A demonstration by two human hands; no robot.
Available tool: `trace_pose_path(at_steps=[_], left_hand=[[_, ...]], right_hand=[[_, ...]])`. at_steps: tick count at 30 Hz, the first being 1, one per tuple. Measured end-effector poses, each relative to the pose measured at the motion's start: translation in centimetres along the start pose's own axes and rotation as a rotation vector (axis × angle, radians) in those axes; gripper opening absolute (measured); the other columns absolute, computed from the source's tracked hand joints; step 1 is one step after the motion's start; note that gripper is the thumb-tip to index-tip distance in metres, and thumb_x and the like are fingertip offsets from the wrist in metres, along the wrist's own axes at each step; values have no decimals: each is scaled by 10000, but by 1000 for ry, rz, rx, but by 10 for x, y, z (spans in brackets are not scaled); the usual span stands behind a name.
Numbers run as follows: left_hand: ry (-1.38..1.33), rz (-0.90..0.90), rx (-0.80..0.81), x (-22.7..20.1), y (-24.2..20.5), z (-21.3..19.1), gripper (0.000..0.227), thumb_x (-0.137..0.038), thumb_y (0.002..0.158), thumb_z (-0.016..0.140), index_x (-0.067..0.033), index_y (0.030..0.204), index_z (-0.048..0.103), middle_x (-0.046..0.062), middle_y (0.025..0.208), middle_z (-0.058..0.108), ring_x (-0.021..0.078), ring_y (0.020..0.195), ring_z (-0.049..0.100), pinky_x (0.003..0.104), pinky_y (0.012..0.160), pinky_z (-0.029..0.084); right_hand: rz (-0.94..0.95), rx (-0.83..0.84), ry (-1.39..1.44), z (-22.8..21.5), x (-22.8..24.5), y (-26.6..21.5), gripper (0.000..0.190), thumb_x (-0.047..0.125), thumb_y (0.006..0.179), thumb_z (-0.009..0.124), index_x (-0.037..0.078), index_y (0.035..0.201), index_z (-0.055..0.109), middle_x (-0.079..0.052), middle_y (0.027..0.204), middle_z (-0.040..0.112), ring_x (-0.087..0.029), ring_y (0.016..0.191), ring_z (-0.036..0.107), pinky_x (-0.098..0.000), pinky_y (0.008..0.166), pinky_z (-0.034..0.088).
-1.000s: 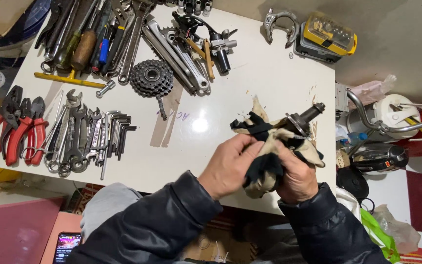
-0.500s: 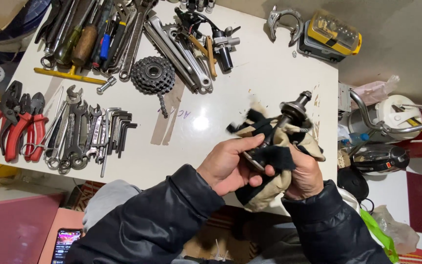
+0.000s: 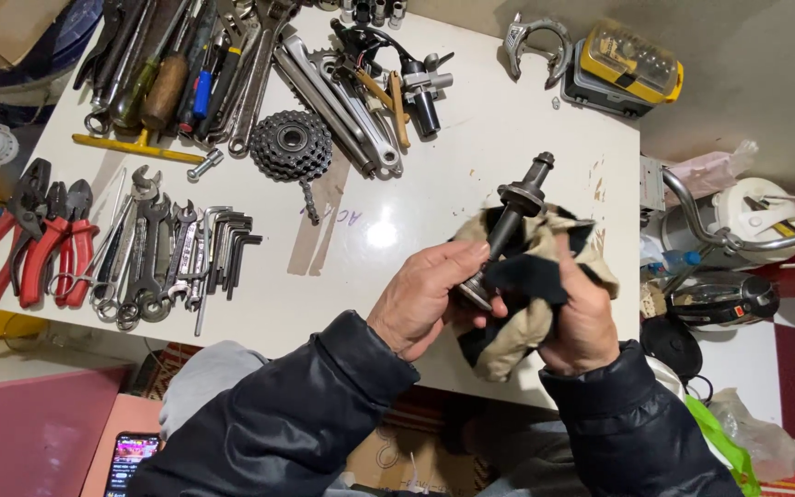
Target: The person cleans a metal axle with a cloth, then places a bearing and a washer onto it. They continue by adding another bearing and a small metal ring, wiping the assembly with the cloth before placing it on the table.
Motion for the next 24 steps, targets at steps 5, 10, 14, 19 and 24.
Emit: trace_pose_path(at_steps=[5,10,14,19,24], left_hand=[[120,43,24,-11,-7,9,341,-289,1004,637,44,1021,708,202,864,735,238,693,738,265,512,562],[394,139,0,-9,-3,4,362,-295,1016,634,56,1004,721,184,709,709,235,658,716,272,527,551],[628,207,3,-8,-3,6,311,-306,1002,653,-12,999,755,172,734,744,198,710,744,263,562,584],[428,128,68,8,0,8,318,-282,1015,640,22,1023,733,163,798,740,206,757,743,278,632,590],[527,160,-74,-9,1,-7,291,-278,1000,653,-2,1035,740,197,852,764,226,776,764,284,638,603]], right_hand=[[-120,-72,-31,25,36,-13,644,568,995,504,-29,932,735,-182,742,738,-271,667,752,-324,573,630],[-366,-149,-142,-19,48,0,456,426,1020,540,5,1072,707,-138,910,746,-231,789,765,-362,666,671],[-373,-169,-220,-19,52,-1,355,220,920,711,-6,1188,654,-156,1028,730,-243,881,736,-404,796,646],[-195,-201,-48,-36,31,8,395,211,906,714,-8,1229,653,-160,1062,731,-267,876,745,-438,779,641],[34,-344,-243,-62,7,27,504,304,896,744,7,1287,630,-157,1058,736,-286,877,741,-490,763,619]])
Point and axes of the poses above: each hand's wrist, its own y-axis towards the middle knuckle, its own z-axis out of the palm, x = y × z, the point moved 10 cm from there along y, towards the middle knuckle
